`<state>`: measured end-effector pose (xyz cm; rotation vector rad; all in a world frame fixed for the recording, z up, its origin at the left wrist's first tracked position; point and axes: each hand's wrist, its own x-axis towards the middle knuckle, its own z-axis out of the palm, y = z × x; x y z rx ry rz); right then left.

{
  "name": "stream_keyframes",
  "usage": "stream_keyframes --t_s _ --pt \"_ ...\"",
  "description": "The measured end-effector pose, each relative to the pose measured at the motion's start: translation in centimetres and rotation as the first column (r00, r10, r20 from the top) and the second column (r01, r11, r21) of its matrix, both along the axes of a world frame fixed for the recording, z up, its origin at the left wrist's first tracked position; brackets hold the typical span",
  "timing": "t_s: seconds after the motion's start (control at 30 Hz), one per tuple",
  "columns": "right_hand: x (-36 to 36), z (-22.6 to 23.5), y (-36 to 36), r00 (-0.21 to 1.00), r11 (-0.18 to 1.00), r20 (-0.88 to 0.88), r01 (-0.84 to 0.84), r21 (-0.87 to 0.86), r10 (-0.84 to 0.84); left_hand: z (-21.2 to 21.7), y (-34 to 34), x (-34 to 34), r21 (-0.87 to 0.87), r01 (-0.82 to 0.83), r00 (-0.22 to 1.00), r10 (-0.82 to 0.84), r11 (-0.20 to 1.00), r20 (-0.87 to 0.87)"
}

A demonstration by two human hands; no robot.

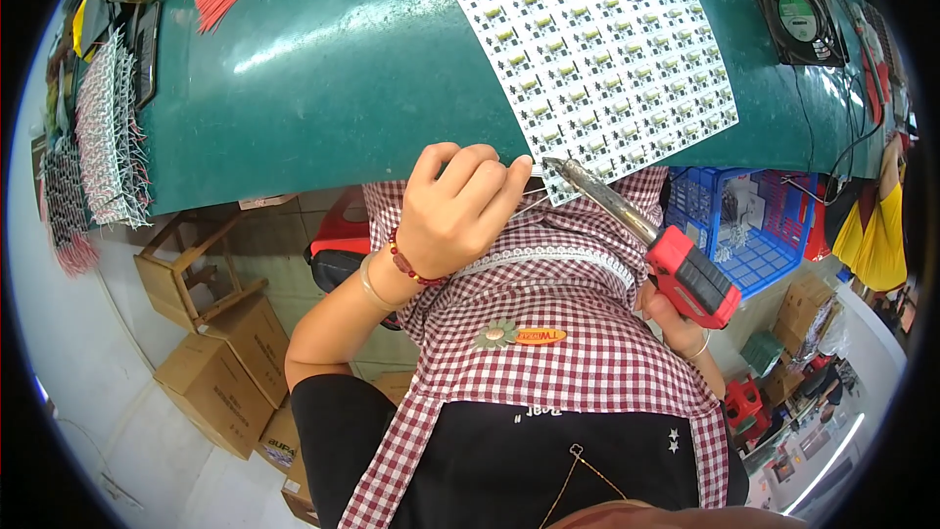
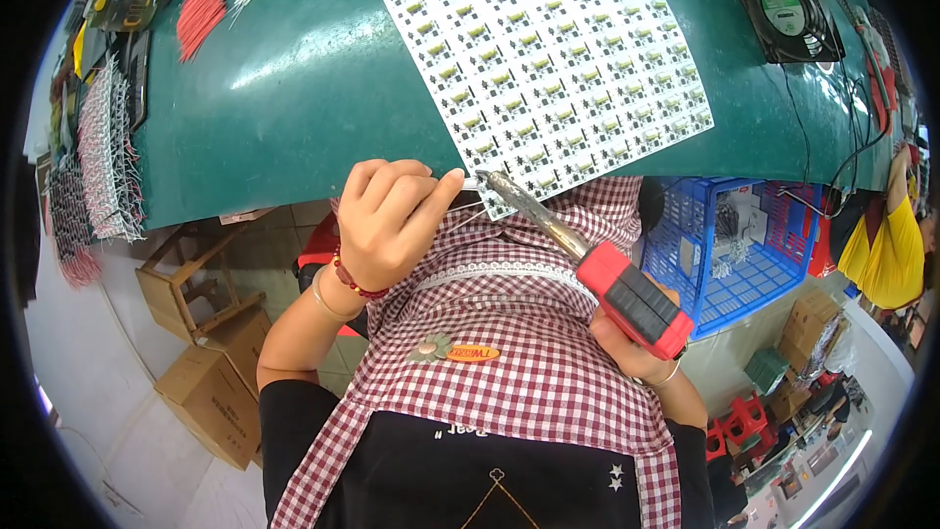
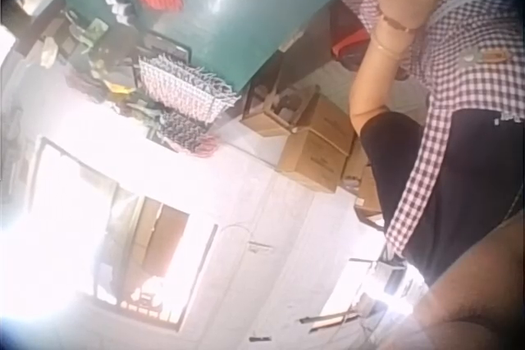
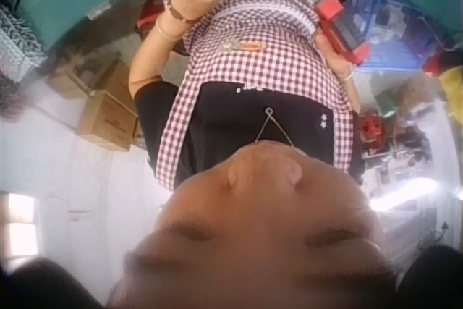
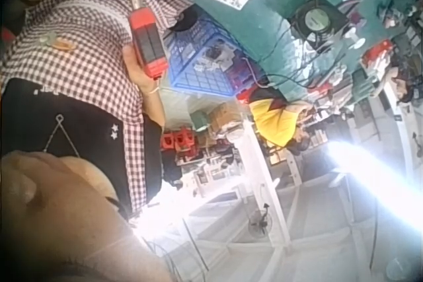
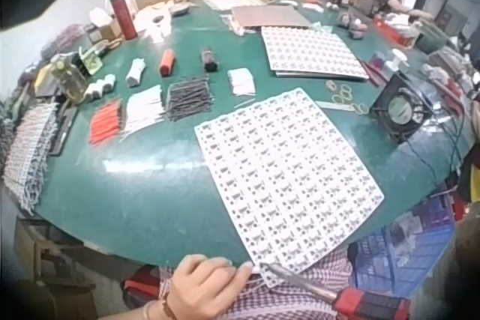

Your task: The person places a circuit board on the table, retrieves wires, and solders the wires to the board using a soldering iron.

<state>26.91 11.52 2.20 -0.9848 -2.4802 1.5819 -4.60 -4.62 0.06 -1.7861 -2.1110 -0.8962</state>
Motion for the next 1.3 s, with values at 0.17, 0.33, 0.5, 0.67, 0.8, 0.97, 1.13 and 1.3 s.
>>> stream_keyframes --t_s 0.17,0.33,0.5,0.67,0.8,0.97,1.13,1.3 --pt "-0.4 0.2 0.3 1.0 0.997 -0.02 0.007 -0.079 -0.009 0.4 0.2 0.1 -0.006 0.0 1.0 0.0 1.0 0.004" --pt "-0.5 0.4 0.1 1.0 0.995 0.002 0.001 -0.097 -0.001 0.6 0.5 0.2 -0.027 0.015 1.0 -0.014 1.0 0.026" --pt "0.0 1.1 0.4 0.998 0.998 0.053 -0.012 -0.062 0.015 0.9 0.5 0.3 -0.046 0.006 1.0 -0.005 0.999 0.026" --pt "-0.8 1.9 0.4 0.998 0.985 0.049 0.046 -0.165 -0.039 1.2 0.5 0.3 -0.076 -0.016 1.0 0.016 0.997 0.003" --pt "-0.8 1.8 0.5 0.999 0.988 0.04 0.022 -0.155 -0.016 1.3 0.5 0.3 -0.087 -0.038 0.999 0.037 0.995 -0.013" --pt "-0.6 1.3 0.6 0.998 0.999 0.053 -0.011 -0.046 0.013 1.7 0.0 0.0 -0.082 -0.027 0.997 0.034 0.996 0.074" --pt "-0.7 0.7 0.8 0.999 0.983 0.038 0.031 -0.179 -0.025 1.5 0.3 -0.6 0.046 -0.113 0.993 0.112 0.993 0.024" --pt "-0.9 0.1 0.9 0.999 0.983 0.038 0.045 -0.176 -0.039 0.9 0.5 -0.3 -0.015 -0.095 0.995 0.096 0.995 0.014"
